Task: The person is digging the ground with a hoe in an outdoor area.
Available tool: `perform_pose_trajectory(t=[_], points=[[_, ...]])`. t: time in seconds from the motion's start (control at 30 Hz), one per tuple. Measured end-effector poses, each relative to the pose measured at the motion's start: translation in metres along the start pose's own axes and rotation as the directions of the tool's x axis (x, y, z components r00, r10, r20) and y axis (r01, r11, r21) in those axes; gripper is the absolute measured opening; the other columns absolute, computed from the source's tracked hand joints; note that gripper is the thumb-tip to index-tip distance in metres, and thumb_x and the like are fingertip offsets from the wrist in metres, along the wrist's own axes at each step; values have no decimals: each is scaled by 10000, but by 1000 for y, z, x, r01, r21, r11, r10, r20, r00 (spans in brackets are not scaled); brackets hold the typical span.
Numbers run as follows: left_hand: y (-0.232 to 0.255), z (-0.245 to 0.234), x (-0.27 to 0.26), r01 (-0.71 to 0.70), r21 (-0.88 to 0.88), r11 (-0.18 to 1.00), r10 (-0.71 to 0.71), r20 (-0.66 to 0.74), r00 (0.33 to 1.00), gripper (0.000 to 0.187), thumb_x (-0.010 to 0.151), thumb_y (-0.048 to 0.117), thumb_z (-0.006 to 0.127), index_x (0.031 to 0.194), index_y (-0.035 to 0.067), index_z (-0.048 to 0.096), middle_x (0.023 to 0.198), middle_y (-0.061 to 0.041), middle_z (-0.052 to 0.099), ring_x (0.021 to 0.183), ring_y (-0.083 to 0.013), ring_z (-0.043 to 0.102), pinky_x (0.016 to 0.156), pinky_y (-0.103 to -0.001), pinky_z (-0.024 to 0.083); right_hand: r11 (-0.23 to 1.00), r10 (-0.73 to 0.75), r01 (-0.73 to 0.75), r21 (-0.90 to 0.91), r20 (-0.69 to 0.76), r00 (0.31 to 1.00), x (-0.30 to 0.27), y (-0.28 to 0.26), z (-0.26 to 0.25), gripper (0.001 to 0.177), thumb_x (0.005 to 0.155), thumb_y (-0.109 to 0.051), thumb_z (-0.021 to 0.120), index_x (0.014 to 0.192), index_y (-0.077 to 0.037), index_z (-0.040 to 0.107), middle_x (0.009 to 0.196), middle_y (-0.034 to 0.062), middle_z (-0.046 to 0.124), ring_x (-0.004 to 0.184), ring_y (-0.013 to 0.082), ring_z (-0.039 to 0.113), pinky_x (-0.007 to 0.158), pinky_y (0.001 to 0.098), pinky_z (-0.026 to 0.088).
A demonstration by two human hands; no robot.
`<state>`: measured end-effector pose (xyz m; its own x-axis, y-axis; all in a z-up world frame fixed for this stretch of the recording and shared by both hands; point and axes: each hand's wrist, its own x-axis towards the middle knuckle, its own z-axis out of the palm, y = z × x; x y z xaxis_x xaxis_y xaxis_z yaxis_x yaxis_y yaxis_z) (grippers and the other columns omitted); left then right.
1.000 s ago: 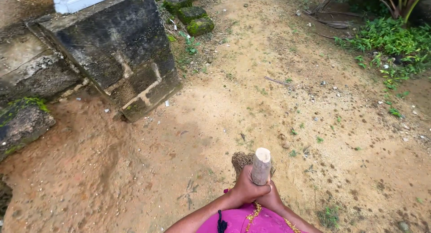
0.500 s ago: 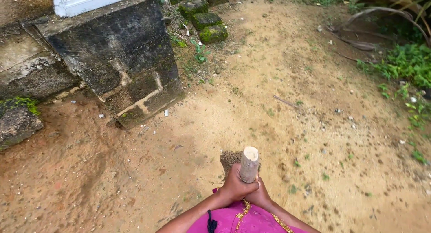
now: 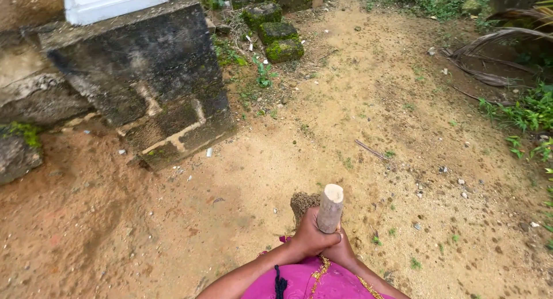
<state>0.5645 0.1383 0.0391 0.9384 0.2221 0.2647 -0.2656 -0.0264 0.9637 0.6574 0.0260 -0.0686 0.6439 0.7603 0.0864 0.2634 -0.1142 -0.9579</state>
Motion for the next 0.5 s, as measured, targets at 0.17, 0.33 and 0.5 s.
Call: perform_pose_trajectory(t=[0.17, 0.33, 0.5], points=[[-22, 8, 52, 21, -106, 994, -9, 114, 993, 156, 755, 100, 739, 885, 58, 665, 825, 2, 687, 772, -80, 650, 737, -276, 541, 998, 61, -62, -13, -118, 991, 24, 26, -32, 555, 736, 11, 771, 1259, -54, 601, 1153, 112, 740, 1120, 229, 713, 967, 372, 575], [-50, 12, 119, 57, -169, 984, -21, 206, 978, 140, 764, 92, 736, 875, 55, 660, 807, 8, 671, 754, -72, 625, 719, -274, 522, 996, 85, -85, 9, -229, 970, 60, 61, -65, 561, 732, 10, 769, 1259, -56, 587, 1132, 95, 747, 1097, 202, 709, 946, 357, 566], [-75, 7, 201, 47, -189, 981, 5, 263, 965, 142, 743, 99, 741, 858, 63, 665, 811, 13, 671, 763, -70, 630, 716, -272, 516, 997, 72, -70, 19, -333, 940, 125, 90, -105, 511, 730, 31, 768, 1219, -38, 634, 1098, 107, 760, 1062, 209, 713, 918, 374, 577]])
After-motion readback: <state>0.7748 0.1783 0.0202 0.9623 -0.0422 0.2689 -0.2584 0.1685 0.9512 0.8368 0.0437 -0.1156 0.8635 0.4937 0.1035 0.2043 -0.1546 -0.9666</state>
